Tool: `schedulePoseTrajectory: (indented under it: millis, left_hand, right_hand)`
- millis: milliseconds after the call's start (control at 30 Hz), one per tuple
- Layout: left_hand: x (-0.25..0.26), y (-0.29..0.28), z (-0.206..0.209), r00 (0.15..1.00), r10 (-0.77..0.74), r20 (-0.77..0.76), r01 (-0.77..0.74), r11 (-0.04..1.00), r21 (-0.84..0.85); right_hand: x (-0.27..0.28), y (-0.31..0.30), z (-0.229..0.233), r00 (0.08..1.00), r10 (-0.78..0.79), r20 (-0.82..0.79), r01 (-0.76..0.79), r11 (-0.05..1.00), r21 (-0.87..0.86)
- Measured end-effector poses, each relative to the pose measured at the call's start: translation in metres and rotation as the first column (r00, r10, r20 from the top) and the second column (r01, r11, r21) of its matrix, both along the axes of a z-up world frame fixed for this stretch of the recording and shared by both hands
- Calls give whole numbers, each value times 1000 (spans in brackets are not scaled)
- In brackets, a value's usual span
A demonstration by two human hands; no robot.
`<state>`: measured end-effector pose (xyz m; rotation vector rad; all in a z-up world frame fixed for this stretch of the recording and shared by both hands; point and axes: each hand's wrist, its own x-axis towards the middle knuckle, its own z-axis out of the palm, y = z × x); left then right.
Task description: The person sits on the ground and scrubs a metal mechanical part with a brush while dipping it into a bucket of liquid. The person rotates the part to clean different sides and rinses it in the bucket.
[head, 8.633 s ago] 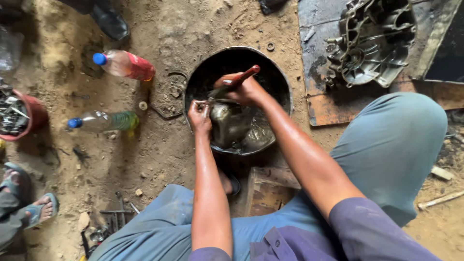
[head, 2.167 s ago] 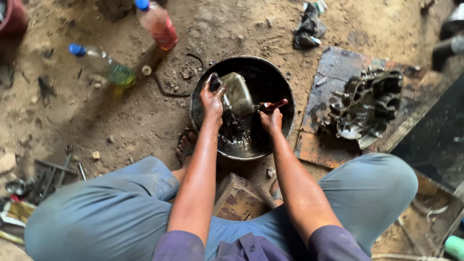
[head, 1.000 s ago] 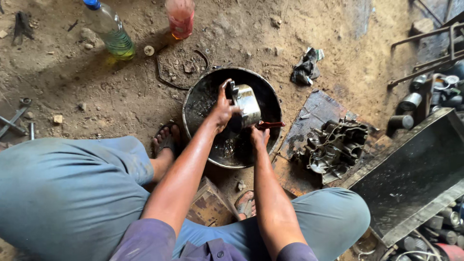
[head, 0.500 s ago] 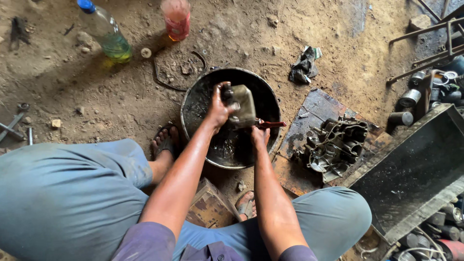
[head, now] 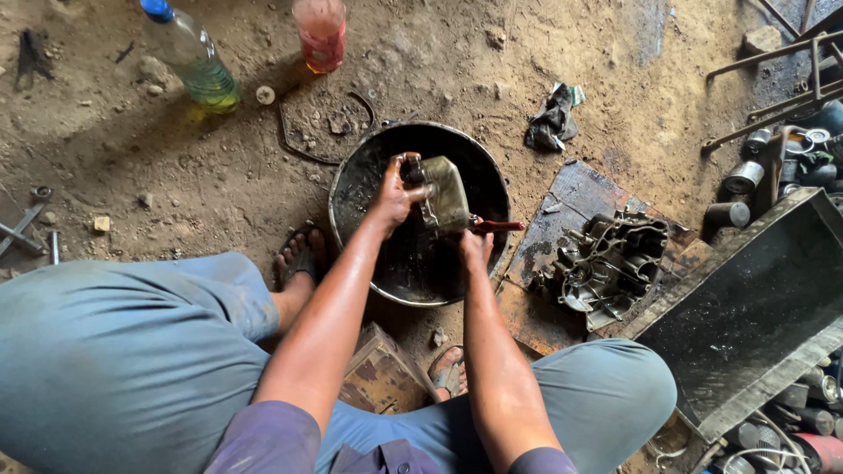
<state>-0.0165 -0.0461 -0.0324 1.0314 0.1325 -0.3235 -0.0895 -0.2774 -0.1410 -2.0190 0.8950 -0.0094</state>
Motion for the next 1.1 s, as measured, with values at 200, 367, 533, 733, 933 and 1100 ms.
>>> schedulePoseTrajectory:
  millis: [200, 367, 533, 733, 933, 1100]
  left_hand:
    - [7, -5, 25, 984, 172, -52, -144, 926, 349]
    - [-1, 8, 38, 987, 129, -97, -120, 988, 97]
    - [-9, 3, 14, 973, 224, -59, -223, 975, 18]
    - [-1, -3, -8, 952, 281, -124, -248, 942, 226]
    - [-6, -16, -29, 957, 255, -139, -244, 965, 93]
    - [-11, -8, -12, 966, 245, -77, -230, 958, 171]
  right_hand:
    - [-5, -3, -9, 977, -22, 212, -19, 982, 188]
    - [-2, -4, -4, 995, -32, -99, 23, 996, -90]
    - [-7, 7, 13, 979, 96, 180, -99, 995, 8]
    - [-6, 12, 34, 999, 43, 29, -42, 999, -31]
    - [-4, 6, 25, 971, -22, -238, -8, 992, -124]
    - [-6, 19, 44, 991, 92, -102, -108, 980, -167]
